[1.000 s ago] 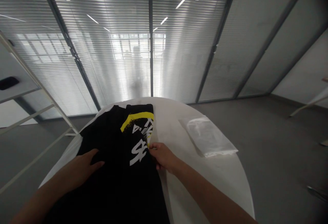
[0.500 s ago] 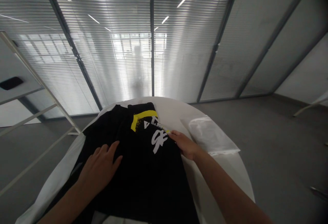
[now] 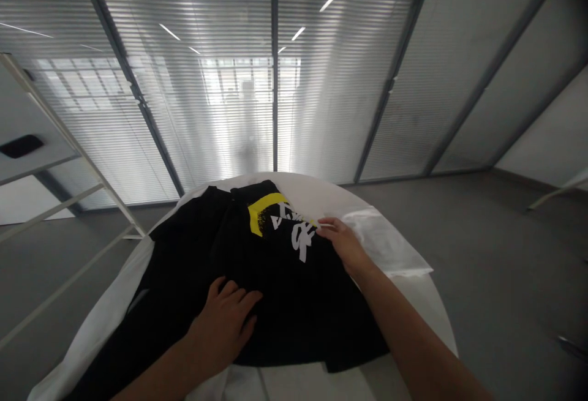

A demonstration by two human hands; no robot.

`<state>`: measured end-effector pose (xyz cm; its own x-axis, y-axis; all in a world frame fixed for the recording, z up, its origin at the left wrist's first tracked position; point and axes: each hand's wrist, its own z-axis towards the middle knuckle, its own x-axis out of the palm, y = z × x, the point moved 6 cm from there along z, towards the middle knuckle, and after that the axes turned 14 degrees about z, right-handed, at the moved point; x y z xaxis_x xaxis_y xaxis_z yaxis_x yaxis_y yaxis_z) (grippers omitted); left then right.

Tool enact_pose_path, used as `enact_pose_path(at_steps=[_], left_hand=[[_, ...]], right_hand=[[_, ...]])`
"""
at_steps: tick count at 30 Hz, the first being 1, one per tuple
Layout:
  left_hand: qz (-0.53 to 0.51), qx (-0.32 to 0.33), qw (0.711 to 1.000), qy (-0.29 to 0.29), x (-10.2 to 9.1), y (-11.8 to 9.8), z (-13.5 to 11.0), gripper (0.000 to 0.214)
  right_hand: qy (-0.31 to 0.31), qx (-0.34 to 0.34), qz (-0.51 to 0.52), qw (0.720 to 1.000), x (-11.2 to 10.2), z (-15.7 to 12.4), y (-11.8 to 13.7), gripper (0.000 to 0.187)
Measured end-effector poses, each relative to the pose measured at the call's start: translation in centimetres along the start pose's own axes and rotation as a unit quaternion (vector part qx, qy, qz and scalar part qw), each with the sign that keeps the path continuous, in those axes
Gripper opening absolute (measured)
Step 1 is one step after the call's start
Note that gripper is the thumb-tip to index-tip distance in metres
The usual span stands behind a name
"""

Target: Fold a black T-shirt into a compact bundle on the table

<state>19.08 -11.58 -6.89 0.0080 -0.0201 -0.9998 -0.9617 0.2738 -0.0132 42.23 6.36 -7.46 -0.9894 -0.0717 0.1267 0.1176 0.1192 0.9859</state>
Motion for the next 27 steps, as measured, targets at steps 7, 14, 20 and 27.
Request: enact_pose_path(at_steps=[7,14,20,27], left_hand=[[-0.171,-0.070,0.980,0.079,-1.6,-0.1,-1.1,0.040],[-0.181,-0.117,0.971,0.102,-1.2,-0.2,-3.0,0.050],[-0.101,-0.125,0.985,0.065,-0.4,-1.0,-4.9,0.060],[-0.257,-0.165,0.951,0.053,-1.5,-0.7,-7.1,0.051]], right_hand=[[0.103,-0.067,-0.361,0.924,1.1,-1.3,-0.5,0.040],[0.151,-0.088,-0.452,0.875,2.3,-3.5,-1.0,0.043],[0.092,-0.073,-0.482,0.868,0.4,-8.1,-0.9,0.048],[0.064,-0.132,-0.388,0.910,-2.5,-14.2,-0.7,0.044]])
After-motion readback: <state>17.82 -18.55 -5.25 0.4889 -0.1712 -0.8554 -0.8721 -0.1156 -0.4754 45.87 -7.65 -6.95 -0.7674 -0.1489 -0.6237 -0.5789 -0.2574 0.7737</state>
